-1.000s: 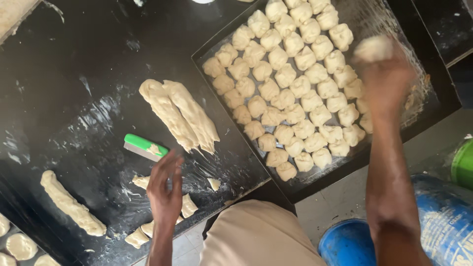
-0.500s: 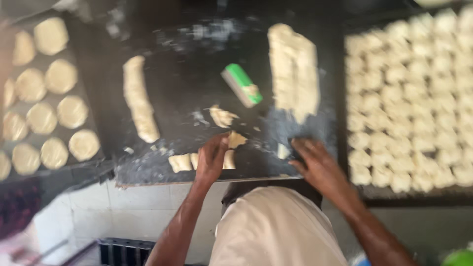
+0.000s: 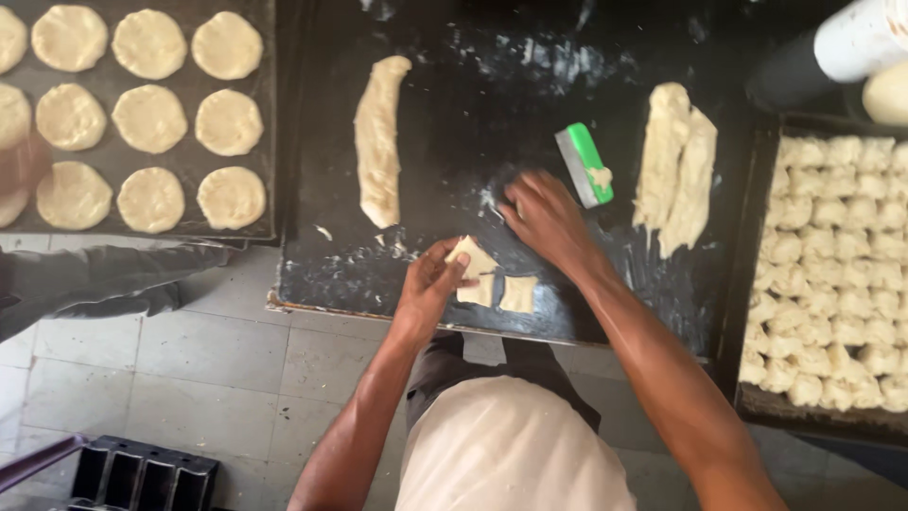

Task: The person uses a scraper to cut portions of dough from a long strip, shapes them by hand, and places the formed pieces into a baking tray. Later, the person flattens a large piece of dough with their hands on the workspace.

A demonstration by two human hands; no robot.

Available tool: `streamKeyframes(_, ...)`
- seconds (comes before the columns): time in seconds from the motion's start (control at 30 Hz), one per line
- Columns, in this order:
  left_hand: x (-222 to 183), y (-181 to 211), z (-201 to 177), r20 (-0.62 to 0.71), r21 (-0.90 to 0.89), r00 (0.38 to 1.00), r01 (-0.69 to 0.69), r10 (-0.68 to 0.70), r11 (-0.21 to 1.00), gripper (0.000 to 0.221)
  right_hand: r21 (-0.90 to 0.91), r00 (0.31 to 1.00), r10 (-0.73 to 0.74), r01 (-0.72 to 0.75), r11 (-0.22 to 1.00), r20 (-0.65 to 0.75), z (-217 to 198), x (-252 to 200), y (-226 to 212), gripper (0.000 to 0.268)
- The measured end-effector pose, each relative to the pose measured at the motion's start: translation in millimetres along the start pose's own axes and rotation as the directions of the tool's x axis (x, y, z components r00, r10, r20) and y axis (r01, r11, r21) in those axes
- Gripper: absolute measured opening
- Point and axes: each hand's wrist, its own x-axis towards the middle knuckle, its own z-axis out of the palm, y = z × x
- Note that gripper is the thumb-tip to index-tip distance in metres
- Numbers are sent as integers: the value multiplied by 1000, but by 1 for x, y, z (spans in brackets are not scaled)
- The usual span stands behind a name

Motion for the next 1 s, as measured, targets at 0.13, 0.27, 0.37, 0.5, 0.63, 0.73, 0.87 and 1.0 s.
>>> streamKeyframes(0.13, -10, -6, -38, -15, -18, 1000, 6, -6, 1000, 50, -60, 991, 111, -116, 991, -74, -14, -89, 14, 19)
streamKeyframes(0.27, -9, -18, -55, -15, 1, 998, -60, 60, 998, 52, 12, 916, 388, -389, 921, -100, -70, -140, 8, 20)
streamKeyframes(0.37, 0, -24, -51, -22, 282, 999, -35, 43, 959, 48, 408, 749, 650, -639, 653, 132, -81, -137, -27, 34)
streamKeyframes(0.5, 11, -27, -23, 440, 207, 880, -294, 180, 933, 42, 634, 819, 524, -537, 557, 233, -48, -115, -97, 65)
streamKeyframes(0.63, 0, -5, -1, 642, 149, 756, -284, 126, 947, 67, 487, 862, 477, -495, 720, 171, -57, -83, -86, 71)
streamKeyframes(0.73, 4, -2, 10, 644, 278, 765, -219, -13, 935, 61, 438, 906, 311, -413, 798, 288, -71, -84, -86, 31)
streamKeyframes(0.87, 25, -12, 35, 577, -61, 813, 132, -73, 989, 41, 40, 987, 161, -162, 986, 6, -84, -95, -112, 37)
streamKeyframes(1.0, 28, -4, 48, 643, -85, 703, 461, -305, 883, 45, -136, 974, 101, -130, 982, -202, -89, -110, -111, 36)
